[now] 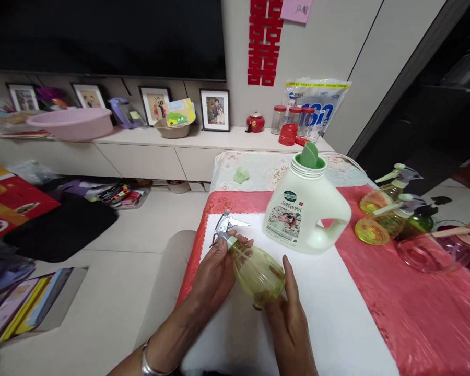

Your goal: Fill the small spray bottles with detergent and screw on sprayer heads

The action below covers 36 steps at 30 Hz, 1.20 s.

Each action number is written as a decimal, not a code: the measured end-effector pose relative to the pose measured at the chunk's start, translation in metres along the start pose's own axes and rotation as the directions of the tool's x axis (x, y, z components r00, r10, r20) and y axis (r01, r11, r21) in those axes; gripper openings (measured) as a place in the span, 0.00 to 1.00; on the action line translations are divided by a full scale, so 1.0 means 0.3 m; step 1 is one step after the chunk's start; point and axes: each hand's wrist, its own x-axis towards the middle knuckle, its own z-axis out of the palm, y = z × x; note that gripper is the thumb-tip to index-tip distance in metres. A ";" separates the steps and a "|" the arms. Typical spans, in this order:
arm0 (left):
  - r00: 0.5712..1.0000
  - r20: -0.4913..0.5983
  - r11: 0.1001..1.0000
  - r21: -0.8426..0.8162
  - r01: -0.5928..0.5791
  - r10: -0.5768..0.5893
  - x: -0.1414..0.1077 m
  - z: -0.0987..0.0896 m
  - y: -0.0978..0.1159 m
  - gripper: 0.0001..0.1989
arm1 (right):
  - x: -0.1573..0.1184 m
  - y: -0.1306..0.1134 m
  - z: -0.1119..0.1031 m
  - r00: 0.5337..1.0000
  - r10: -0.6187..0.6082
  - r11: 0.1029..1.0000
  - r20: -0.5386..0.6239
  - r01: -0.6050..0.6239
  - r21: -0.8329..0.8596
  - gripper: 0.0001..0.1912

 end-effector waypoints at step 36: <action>1.000 0.013 1.000 0.004 0.005 -0.005 -0.008 0.016 -0.007 0.18 | 0.006 0.045 -0.040 0.989 -0.148 0.970 -0.011 0.143 -0.198 0.44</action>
